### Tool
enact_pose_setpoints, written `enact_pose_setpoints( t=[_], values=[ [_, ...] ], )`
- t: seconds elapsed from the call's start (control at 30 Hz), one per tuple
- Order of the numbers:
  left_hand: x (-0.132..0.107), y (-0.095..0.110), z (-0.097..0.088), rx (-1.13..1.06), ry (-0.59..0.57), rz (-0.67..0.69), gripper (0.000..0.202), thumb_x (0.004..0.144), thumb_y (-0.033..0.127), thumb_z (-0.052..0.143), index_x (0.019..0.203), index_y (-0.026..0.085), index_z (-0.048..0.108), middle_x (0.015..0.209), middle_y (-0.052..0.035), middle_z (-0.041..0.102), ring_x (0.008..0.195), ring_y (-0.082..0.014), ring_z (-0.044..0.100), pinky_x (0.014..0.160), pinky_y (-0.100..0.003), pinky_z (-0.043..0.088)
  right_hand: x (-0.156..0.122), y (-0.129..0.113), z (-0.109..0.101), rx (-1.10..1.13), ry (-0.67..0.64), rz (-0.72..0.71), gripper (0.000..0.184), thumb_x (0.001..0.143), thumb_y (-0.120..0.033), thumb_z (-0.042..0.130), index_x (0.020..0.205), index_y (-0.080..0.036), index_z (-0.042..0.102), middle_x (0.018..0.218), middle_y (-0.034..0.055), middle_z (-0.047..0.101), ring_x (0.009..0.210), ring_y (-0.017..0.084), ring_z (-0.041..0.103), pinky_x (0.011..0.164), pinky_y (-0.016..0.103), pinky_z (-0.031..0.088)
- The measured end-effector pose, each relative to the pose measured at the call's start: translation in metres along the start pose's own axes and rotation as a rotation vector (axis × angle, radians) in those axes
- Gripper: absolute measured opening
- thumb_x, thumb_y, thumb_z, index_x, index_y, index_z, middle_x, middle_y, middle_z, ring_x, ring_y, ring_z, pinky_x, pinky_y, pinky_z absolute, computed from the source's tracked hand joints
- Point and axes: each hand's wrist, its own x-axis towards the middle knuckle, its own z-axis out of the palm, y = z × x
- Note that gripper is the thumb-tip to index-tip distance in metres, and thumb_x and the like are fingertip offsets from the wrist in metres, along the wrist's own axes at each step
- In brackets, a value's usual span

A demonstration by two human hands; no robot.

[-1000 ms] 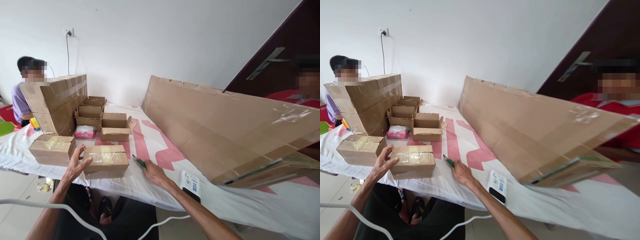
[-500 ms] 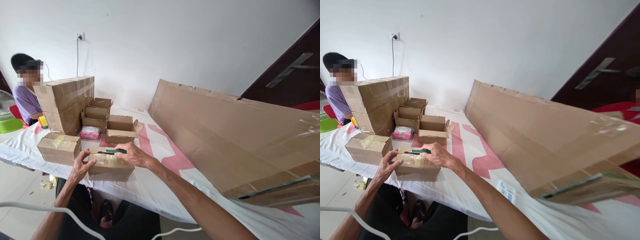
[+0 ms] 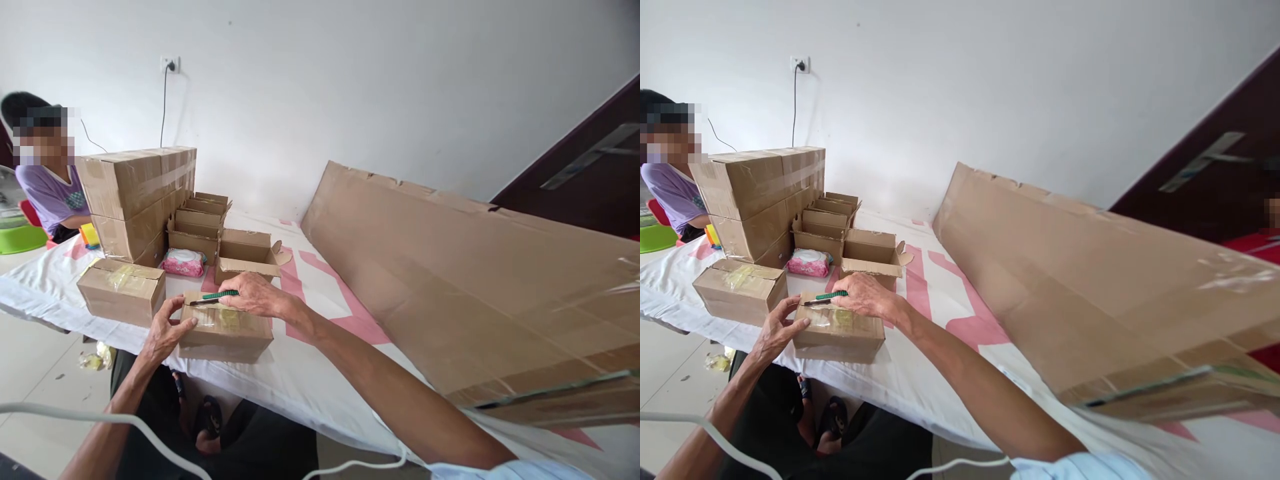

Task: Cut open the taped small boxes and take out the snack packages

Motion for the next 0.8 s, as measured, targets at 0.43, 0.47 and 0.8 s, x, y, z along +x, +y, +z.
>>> enact_pose_setpoints(
  t=[0.43,0.47,0.8],
  values=[
    [0.001,0.008,-0.004,0.077,-0.013,-0.055,0.072,0.072,0.059,0.086,0.128,0.02,0.066,0.142,-0.0199,0.069,0.138,-0.0421,0.063,0.088,-0.044,0.063,-0.007,-0.016,-0.028,-0.477,-0.186,0.021,0.024,0.099,-0.021,0.057,0.088,-0.018,0.078,0.082,0.0076,0.073,0.071,0.018,0.058,0.06,0.033,0.025],
    [0.001,0.009,-0.004,0.092,-0.009,-0.052,0.071,0.072,0.059,0.086,0.128,0.02,0.066,0.141,-0.0195,0.07,0.139,-0.0422,0.062,0.088,-0.043,0.062,-0.012,-0.013,-0.029,-0.499,-0.2,0.035,0.024,0.098,-0.021,0.056,0.088,-0.018,0.078,0.081,0.0076,0.073,0.071,0.018,0.057,0.06,0.034,0.024],
    [0.005,0.01,-0.006,0.174,-0.036,0.019,0.062,0.078,0.065,0.08,0.121,0.023,0.068,0.15,-0.018,0.064,0.141,-0.0406,0.061,0.091,-0.042,0.062,-0.085,0.085,-0.059,-0.051,-0.066,0.145,0.028,0.092,-0.046,0.066,0.076,-0.023,0.074,0.07,0.0013,0.06,0.064,0.017,0.047,0.061,0.032,0.03]
  ],
)
